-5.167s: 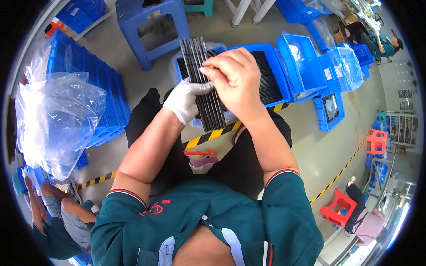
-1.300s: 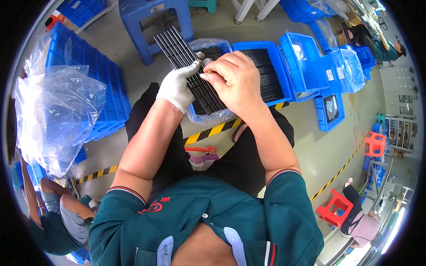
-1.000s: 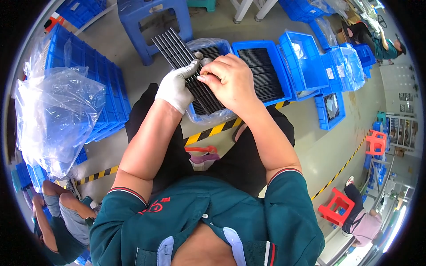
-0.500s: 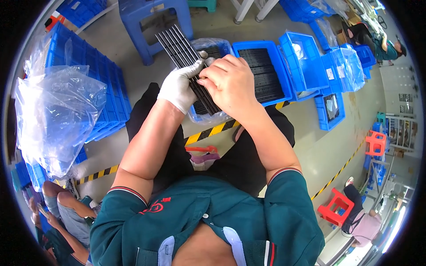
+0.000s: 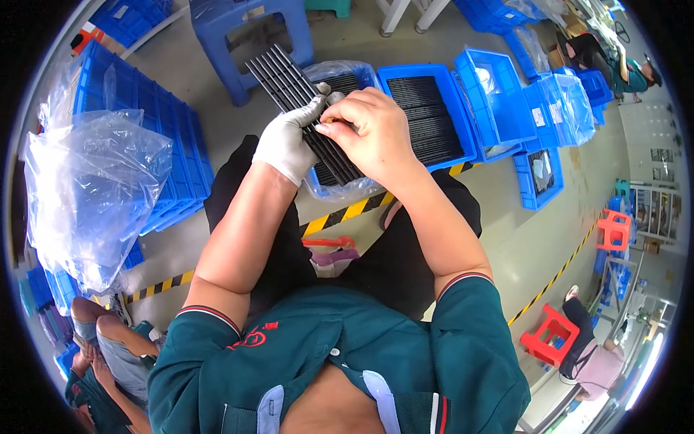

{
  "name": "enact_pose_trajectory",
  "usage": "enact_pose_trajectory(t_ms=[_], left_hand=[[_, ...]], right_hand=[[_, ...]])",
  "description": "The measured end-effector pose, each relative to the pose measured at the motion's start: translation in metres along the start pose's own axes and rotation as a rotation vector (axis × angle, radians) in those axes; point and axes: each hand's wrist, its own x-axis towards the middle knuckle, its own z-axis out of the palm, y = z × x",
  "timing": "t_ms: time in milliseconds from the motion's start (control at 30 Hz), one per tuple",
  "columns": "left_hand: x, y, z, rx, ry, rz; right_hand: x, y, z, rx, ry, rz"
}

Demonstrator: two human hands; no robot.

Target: Inspecting and sorting a stack of thin black metal plates into different plastic storage bins.

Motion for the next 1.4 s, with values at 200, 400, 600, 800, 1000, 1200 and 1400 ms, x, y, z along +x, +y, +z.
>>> enact_pose_trajectory(t_ms=[200,400,600,800,1000,1200,1400], left_hand=[[0.002,-0.001,-0.002,0.023,0.001,0.007],[0.004,-0.003,-0.007,0.016,-0.047,0.025],[-0.004,0.001,0.001,0.018,-0.032,0.009],[0.001,-0.002,-0.002,-0.049,-0.081,-0.005],[0.003,-0.001,-0.004,-0.001,-0.027,-0.041],[0.003,-0.002,-0.003,0.043,-0.013,-0.002],[0.002,-0.001,-0.004,0.009,-0.009,0.000]], right_hand=[[0.001,0.003,0.000,-0.034,-0.013,-0.027],[0.002,0.002,0.005,-0.233,-0.030,-0.228],[0.007,-0.011,-0.014,-0.046,0.060,-0.097],[0.001,-0.001,-0.004,0.073,-0.037,0.067],[0.002,0.005,0.002,0.048,0.012,-0.008],[0.002,0.002,0.003,0.017,0.017,-0.036],[0.003,0.000,0.004,-0.037,0.010,-0.109]])
